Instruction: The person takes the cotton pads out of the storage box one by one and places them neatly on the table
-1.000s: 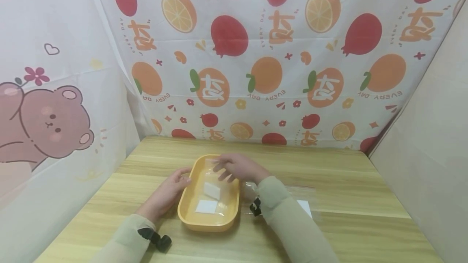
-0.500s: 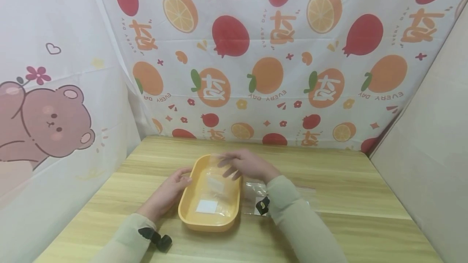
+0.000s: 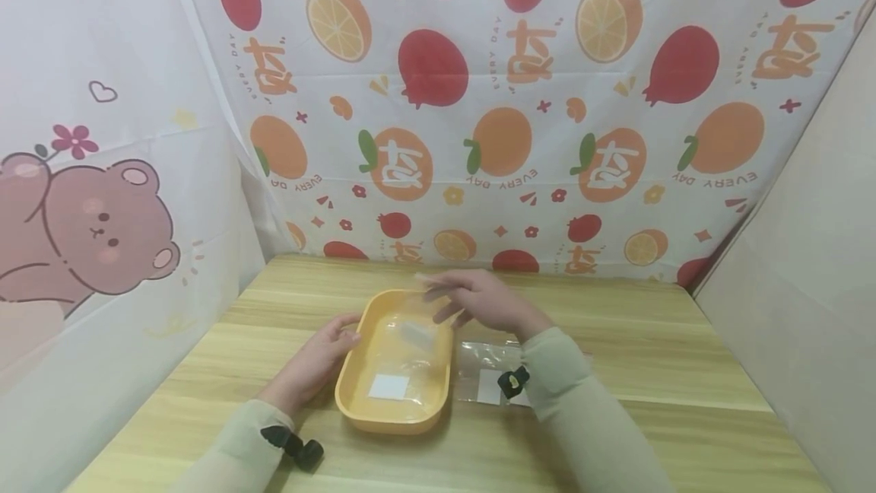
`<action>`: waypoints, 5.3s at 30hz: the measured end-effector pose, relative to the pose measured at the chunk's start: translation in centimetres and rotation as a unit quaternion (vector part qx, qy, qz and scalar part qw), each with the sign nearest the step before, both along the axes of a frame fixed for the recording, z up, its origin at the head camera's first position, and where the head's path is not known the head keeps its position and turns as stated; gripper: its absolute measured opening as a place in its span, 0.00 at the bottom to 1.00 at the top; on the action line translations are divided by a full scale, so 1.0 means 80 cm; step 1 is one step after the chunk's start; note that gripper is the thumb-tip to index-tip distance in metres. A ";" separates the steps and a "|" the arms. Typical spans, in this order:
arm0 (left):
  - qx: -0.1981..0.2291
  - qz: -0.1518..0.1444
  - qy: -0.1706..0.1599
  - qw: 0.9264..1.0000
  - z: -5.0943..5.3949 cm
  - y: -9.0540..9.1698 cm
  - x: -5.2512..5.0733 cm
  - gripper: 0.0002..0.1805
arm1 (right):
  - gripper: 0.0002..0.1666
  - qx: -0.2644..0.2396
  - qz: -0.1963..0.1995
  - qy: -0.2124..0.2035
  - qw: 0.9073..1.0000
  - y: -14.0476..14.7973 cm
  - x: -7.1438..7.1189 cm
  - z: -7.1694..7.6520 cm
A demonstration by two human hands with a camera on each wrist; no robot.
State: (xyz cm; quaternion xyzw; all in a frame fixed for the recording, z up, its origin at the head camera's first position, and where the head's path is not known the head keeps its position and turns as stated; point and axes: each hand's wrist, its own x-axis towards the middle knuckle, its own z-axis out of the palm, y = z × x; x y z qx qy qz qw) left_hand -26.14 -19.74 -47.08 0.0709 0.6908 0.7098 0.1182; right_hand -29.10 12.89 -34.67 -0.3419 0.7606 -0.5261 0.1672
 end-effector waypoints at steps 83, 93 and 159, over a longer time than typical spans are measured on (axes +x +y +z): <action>-0.001 -0.013 0.004 1.000 0.001 -0.001 -0.004 0.30 | 0.23 0.093 -0.029 -0.226 0.969 0.385 0.066 -0.055; -0.002 -0.004 0.004 1.000 0.000 -0.004 -0.007 0.30 | 0.18 0.216 -0.112 -0.096 0.965 0.371 0.041 -0.078; 0.001 -0.010 0.006 1.000 -0.001 -0.001 -0.005 0.30 | 0.23 0.291 -0.186 0.159 0.925 0.238 0.022 -0.063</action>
